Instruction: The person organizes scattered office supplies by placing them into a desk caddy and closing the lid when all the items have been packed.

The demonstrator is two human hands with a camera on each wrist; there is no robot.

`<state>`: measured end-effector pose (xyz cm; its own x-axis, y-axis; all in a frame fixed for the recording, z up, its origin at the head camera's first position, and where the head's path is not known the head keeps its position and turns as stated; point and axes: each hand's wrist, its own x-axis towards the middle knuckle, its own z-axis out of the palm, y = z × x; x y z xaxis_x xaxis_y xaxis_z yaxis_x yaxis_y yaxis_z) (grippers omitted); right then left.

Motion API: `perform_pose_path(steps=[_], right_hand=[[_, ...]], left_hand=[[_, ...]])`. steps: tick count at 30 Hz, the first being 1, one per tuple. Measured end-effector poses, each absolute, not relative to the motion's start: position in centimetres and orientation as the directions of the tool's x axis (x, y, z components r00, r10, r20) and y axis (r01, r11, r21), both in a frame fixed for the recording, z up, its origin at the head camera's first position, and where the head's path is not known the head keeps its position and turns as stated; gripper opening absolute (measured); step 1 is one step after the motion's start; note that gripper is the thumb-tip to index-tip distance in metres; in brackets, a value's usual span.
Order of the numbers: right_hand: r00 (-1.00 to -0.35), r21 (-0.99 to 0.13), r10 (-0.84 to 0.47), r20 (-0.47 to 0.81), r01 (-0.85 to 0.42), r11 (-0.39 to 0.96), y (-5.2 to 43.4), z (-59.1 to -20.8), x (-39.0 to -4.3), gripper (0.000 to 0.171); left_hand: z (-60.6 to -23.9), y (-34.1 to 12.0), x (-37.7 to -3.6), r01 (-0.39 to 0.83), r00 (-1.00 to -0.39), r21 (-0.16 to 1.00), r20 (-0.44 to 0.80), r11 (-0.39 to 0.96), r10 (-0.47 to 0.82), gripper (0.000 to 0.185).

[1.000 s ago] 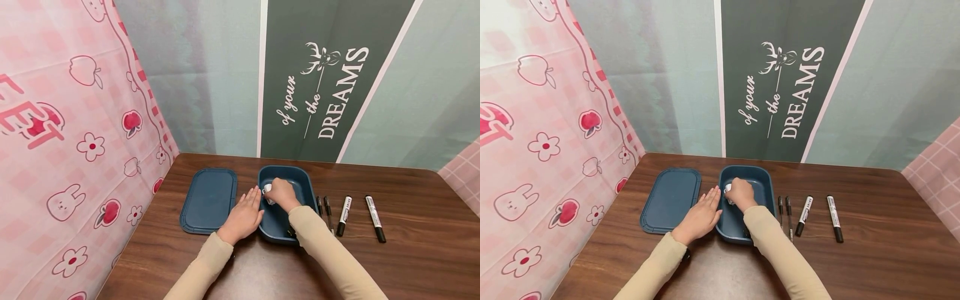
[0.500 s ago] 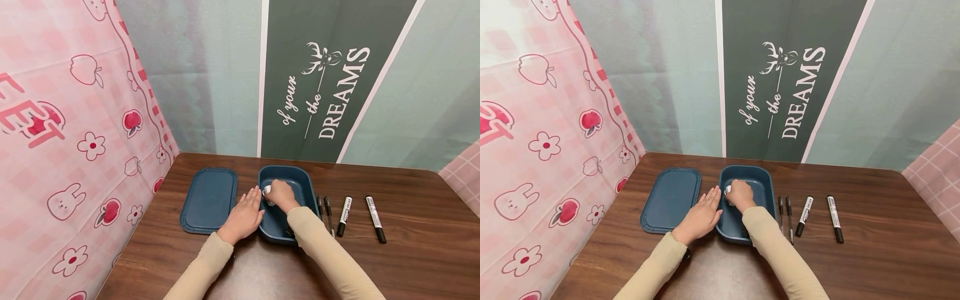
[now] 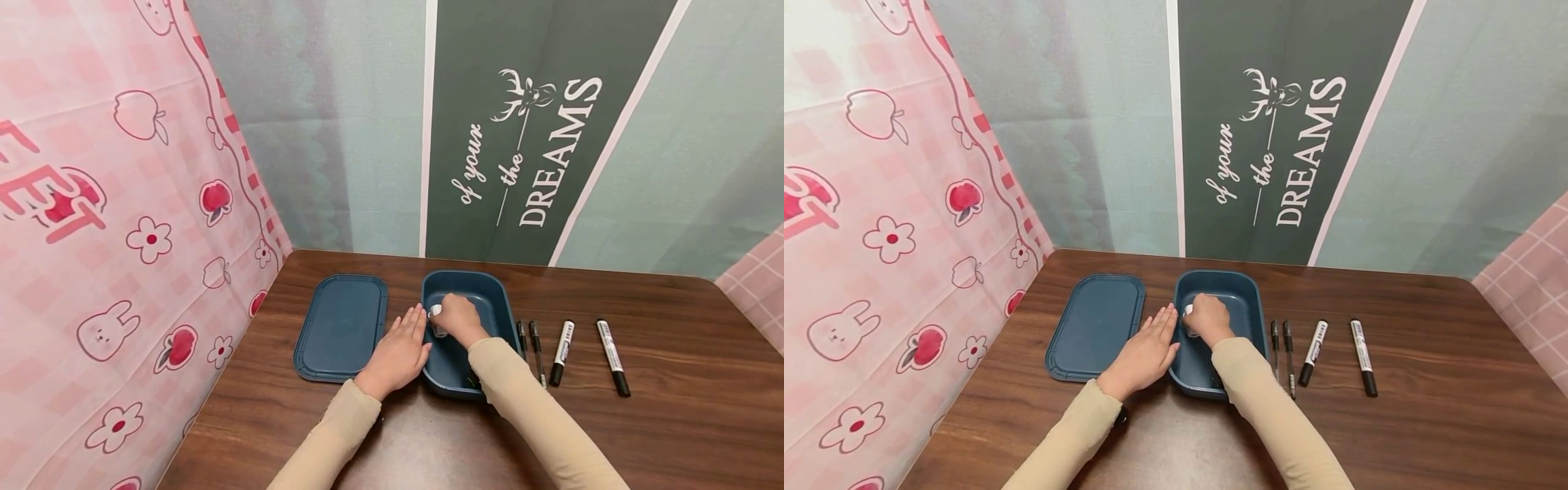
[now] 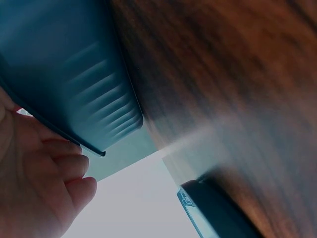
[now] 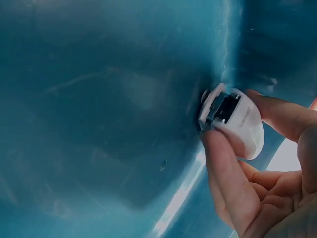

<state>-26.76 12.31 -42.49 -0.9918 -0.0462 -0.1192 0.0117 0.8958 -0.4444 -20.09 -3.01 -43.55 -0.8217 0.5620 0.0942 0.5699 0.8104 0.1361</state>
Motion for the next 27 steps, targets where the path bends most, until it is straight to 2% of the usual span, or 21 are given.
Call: perform_pose_path(steps=[7, 16, 27], right_hand=[[-0.991, -0.480, -0.038, -0.131, 0.030, 0.877, 12.24, -42.62, -26.63, 0.024], [-0.991, -0.525, -0.042, -0.128, 0.032, 0.850, 12.46, -42.43, -26.49, 0.035], [-0.985, -0.565, -0.038, -0.168, 0.065, 0.822, 12.89, -42.38, -26.73, 0.037]], left_hand=[[-43.68, -3.10, -20.11, 0.574, -0.819, 0.136, 0.104, 0.808, 0.564, 0.058], [-43.78, -3.07, -20.05, 0.584, -0.811, 0.132, 0.121, 0.801, 0.572, 0.058], [-43.92, -3.15, -20.07, 0.584, -0.812, 0.123, 0.120, 0.803, 0.572, 0.058]])
